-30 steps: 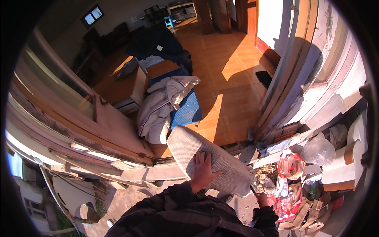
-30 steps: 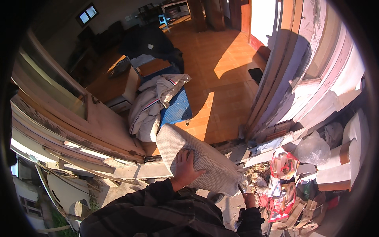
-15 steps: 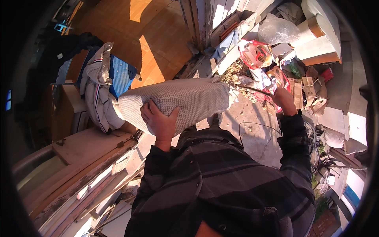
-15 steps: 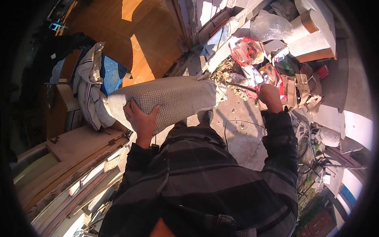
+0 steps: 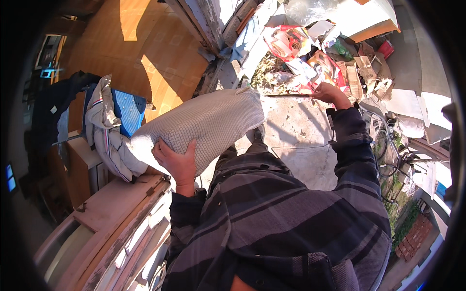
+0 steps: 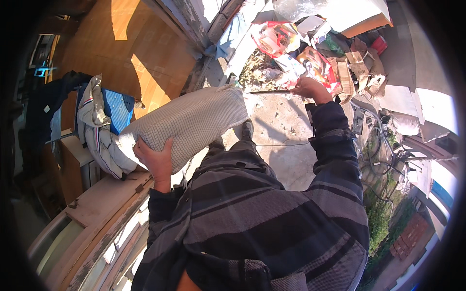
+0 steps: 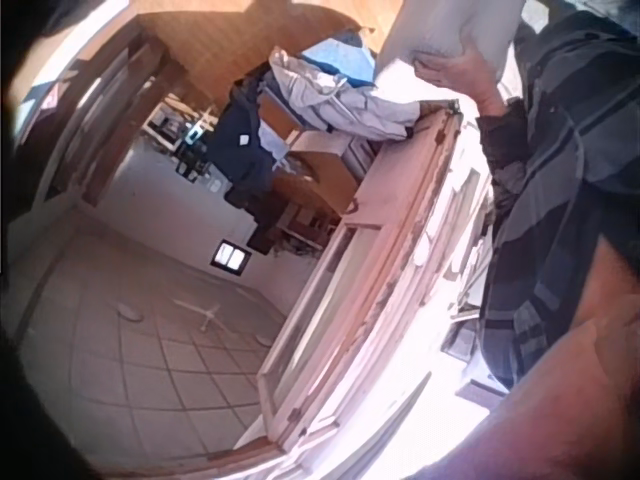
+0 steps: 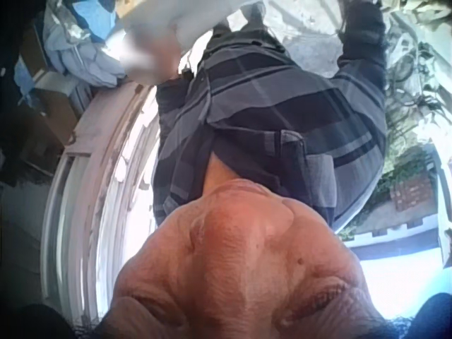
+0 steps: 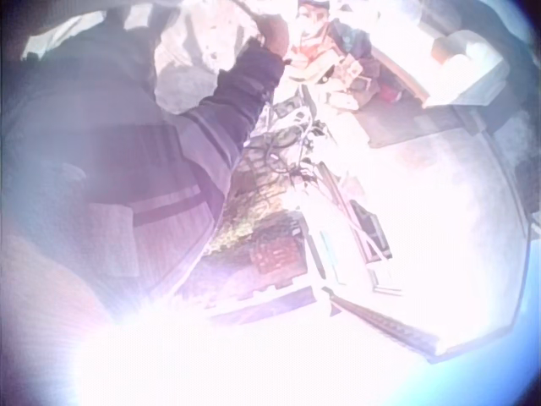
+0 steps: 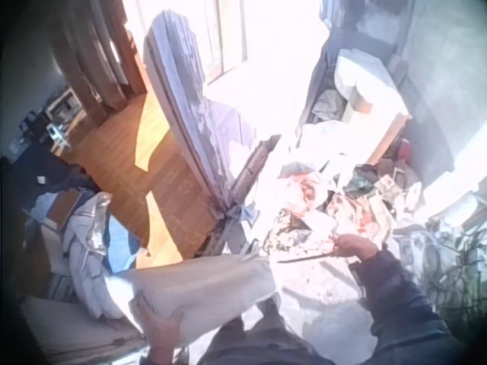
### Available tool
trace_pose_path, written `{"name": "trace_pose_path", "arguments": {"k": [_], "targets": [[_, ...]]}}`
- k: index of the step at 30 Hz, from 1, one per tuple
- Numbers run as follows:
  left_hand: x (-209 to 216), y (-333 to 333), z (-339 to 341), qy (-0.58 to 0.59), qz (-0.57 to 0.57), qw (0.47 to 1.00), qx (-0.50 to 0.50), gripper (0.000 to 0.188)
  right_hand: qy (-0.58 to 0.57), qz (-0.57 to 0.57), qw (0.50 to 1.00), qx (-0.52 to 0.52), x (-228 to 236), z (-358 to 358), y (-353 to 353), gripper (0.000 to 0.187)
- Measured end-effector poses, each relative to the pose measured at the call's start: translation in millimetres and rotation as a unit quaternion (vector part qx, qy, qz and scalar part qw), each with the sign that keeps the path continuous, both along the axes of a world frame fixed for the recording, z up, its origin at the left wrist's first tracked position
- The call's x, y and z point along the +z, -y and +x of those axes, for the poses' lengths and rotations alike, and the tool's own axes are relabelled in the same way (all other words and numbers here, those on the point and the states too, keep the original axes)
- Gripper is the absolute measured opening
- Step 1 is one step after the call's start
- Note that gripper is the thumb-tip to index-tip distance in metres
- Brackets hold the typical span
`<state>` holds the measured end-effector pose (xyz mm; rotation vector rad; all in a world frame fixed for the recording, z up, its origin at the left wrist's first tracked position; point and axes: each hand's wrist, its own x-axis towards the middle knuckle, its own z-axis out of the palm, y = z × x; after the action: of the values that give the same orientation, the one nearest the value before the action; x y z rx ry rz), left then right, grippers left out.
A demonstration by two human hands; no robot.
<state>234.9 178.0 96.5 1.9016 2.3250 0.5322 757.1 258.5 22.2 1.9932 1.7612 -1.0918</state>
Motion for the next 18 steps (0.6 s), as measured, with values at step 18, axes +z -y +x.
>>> {"name": "trace_pose_path", "arguments": {"k": [18], "targets": [[-2,34,-21,0.013,0.002,1.0,0.007,0.096,-0.017,-0.006,0.997,0.068,-156,-98,4,0.043]]}}
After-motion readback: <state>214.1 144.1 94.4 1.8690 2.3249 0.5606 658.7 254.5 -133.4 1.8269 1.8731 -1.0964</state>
